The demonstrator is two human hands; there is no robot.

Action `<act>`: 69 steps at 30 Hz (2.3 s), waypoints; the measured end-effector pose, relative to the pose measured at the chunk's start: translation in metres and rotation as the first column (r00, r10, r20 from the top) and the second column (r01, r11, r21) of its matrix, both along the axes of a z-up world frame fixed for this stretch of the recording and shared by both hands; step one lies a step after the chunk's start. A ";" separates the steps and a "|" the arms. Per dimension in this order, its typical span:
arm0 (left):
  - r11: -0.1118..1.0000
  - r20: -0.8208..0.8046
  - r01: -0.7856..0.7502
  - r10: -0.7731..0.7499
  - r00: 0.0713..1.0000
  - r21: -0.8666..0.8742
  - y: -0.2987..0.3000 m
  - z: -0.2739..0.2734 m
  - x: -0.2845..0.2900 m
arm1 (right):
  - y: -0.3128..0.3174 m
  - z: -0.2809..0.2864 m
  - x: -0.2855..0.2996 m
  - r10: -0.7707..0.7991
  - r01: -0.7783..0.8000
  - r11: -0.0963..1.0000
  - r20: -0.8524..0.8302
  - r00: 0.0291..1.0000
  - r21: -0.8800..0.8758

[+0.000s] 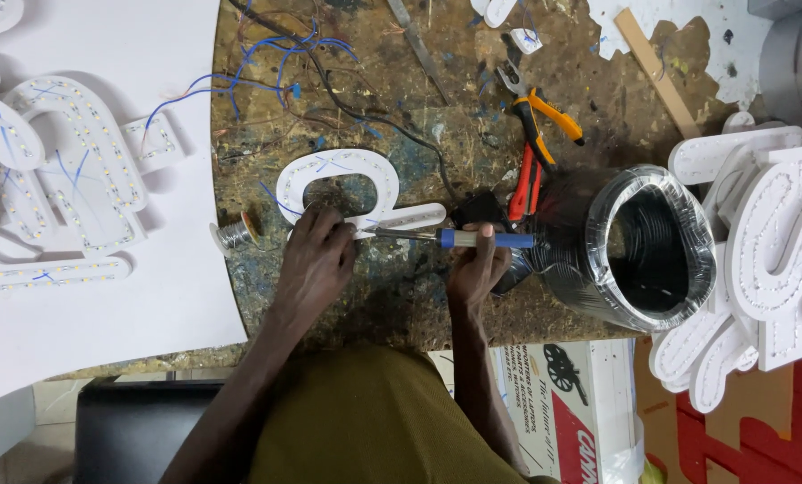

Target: Soldering electrical wires to LED-embedded plastic letters for sign assembly.

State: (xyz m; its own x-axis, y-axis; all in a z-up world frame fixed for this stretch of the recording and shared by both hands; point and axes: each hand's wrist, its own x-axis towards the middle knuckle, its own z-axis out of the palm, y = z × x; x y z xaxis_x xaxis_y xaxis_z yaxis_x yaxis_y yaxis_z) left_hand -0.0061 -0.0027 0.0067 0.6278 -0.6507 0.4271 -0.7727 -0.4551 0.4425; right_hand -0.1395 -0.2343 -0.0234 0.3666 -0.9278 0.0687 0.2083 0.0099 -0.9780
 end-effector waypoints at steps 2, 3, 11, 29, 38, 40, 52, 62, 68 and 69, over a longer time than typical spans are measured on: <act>1.000 0.003 -0.008 0.008 1.000 0.011 0.001 0.005 -0.001 | 0.002 -0.006 0.001 -0.041 0.041 0.999 0.016 0.999 0.027; 1.000 0.008 -0.014 0.014 1.000 0.022 0.001 0.007 -0.001 | 0.003 -0.009 0.001 -0.085 0.083 0.995 0.033 0.996 0.053; 0.998 -0.028 -0.053 0.052 0.998 -0.021 -0.005 0.020 -0.002 | 0.001 -0.004 0.002 0.018 -0.018 1.000 0.059 0.998 0.000; 1.000 0.051 -0.004 0.003 0.999 0.031 -0.005 0.002 0.006 | 0.000 -0.010 0.000 -0.071 0.072 0.992 -0.014 0.997 0.104; 0.995 -0.035 0.050 -0.047 0.998 0.086 -0.004 0.003 0.007 | 0.004 -0.001 0.000 0.046 -0.045 0.998 0.020 0.999 -0.052; 0.995 -0.039 0.053 -0.050 0.998 0.080 -0.004 0.008 0.008 | 0.003 -0.002 0.000 0.051 -0.050 0.998 0.046 0.998 -0.036; 0.996 -0.032 0.062 -0.060 0.998 0.069 -0.003 0.014 0.008 | -0.003 -0.016 -0.001 -0.092 0.072 0.984 0.118 0.989 0.161; 0.992 -0.012 0.069 -0.068 0.998 0.105 -0.005 0.020 0.012 | -0.003 -0.016 -0.004 -0.093 0.070 0.980 0.112 0.989 0.187; 0.993 0.013 0.073 -0.074 0.997 0.089 -0.007 0.026 0.013 | -0.005 -0.025 -0.003 -0.141 0.108 0.965 0.124 0.982 0.237; 0.992 0.021 0.071 -0.074 0.997 0.100 -0.008 0.026 0.013 | -0.004 -0.027 -0.001 -0.184 0.136 0.954 0.164 0.969 0.269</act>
State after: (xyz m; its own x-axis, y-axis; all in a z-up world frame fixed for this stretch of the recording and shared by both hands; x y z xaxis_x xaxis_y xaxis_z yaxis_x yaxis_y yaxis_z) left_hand 0.0071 -0.0105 0.0330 0.5676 -0.7340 0.3728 -0.8153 -0.4382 0.3785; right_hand -0.1405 -0.2384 -0.0501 0.2151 -0.9687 -0.1242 0.4044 0.2041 -0.8915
